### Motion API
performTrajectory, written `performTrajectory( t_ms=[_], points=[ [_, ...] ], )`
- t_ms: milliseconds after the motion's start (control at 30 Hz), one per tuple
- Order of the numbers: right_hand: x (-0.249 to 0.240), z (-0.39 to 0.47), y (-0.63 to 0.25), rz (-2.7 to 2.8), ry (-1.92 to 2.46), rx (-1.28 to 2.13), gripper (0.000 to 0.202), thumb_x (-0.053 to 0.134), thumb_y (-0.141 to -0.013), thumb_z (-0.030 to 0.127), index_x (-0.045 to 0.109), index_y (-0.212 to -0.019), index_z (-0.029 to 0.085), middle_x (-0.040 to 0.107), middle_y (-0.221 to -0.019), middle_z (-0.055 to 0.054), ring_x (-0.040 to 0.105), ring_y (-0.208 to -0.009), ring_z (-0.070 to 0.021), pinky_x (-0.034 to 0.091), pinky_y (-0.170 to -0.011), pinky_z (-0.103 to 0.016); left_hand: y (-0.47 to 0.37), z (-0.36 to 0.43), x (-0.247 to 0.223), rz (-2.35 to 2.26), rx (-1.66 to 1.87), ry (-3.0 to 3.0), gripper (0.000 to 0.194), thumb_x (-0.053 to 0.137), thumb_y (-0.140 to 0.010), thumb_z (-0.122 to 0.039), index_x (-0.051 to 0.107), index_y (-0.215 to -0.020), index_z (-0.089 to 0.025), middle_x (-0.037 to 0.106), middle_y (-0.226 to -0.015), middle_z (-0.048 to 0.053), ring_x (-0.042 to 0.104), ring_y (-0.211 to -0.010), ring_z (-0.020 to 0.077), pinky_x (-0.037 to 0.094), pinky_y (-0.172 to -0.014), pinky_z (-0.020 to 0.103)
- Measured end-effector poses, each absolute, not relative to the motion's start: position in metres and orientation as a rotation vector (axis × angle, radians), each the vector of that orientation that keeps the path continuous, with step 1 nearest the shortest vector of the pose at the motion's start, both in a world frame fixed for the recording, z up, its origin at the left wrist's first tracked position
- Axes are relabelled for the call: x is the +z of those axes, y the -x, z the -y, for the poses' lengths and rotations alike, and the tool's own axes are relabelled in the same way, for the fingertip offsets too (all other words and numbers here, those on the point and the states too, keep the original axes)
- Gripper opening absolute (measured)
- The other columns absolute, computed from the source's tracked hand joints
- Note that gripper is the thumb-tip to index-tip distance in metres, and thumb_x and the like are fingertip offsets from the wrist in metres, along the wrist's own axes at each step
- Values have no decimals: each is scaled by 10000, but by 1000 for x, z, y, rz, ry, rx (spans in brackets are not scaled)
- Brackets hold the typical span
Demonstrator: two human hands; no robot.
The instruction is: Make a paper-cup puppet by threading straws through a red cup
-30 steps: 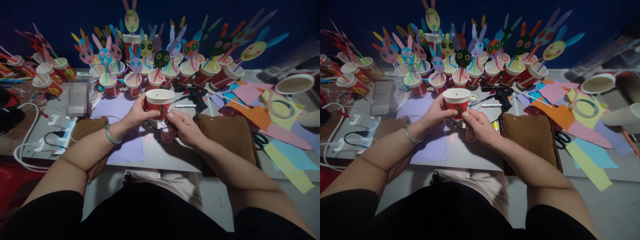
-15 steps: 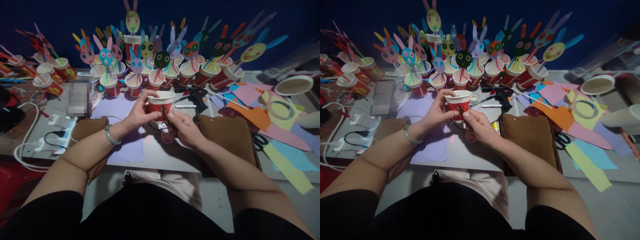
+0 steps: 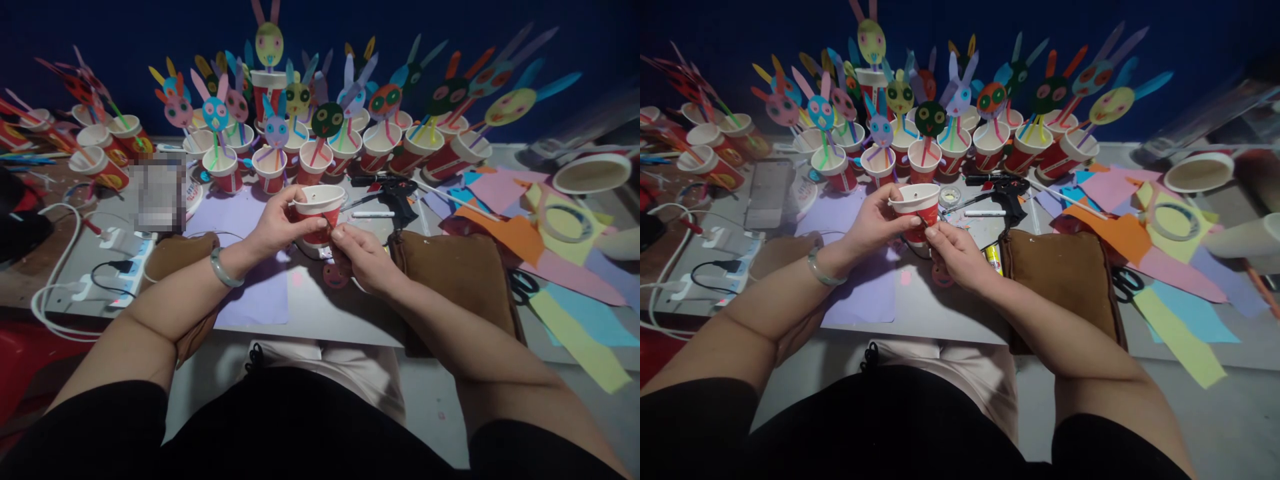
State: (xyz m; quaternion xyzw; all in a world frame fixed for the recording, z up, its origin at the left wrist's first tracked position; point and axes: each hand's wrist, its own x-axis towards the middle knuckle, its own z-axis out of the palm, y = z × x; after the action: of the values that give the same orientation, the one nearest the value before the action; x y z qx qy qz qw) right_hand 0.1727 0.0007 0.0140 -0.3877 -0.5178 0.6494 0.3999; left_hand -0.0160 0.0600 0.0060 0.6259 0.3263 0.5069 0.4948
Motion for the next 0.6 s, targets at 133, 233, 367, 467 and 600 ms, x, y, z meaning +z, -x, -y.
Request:
performTrajectory(
  t_ms=[133, 233, 367, 467, 600],
  points=[
    [12, -2, -173, 1315, 984, 1635, 570, 712, -839, 747, 492, -750, 228, 384, -539, 87, 295, -449, -70, 226, -394, -215, 16, -64, 2, -796, 1249, -1572, 547, 930, -665, -550, 522, -742, -194, 571, -808, -12, 540, -787, 141, 432, -741, 272],
    [9, -3, -173, 1298, 975, 1657, 556, 720, -843, 731, 493, -750, 232, 371, -533, 92, 278, -440, -68, 214, -394, -216, 19, -66, -2, -794, 1261, -1604, 500, 917, -684, -548, 583, -771, -186, 638, -920, 16, 615, -900, 162, 484, -827, 289],
    [6, -4, -172, 1295, 987, 1657, 550, 722, -850, 716, 481, -729, 236, 357, -529, 92, 262, -437, -70, 205, -400, -224, 23, -70, -5, -793, 1299, -1661, 434, 941, -666, -474, 633, -748, -178, 679, -1068, 50, 667, -1046, 195, 522, -966, 346],
    [6, -5, -172, 1328, 1025, 1628, 552, 702, -854, 733, 483, -738, 240, 360, -535, 91, 260, -444, -76, 205, -411, -234, 25, -71, -7, -811, 1322, -1734, 379, 935, -678, -430, 657, -724, -177, 689, -1136, 72, 675, -1108, 221, 534, -995, 386],
    [10, -7, -175, 1531, 1105, 1434, 564, 614, -894, 760, 488, -728, 236, 398, -553, 70, 309, -485, -97, 252, -463, -258, 25, -69, -7, -883, 1350, -1867, 313, 913, -708, -351, 653, -712, -177, 680, -1192, 81, 667, -1169, 246, 542, -1026, 423]
  ],
)
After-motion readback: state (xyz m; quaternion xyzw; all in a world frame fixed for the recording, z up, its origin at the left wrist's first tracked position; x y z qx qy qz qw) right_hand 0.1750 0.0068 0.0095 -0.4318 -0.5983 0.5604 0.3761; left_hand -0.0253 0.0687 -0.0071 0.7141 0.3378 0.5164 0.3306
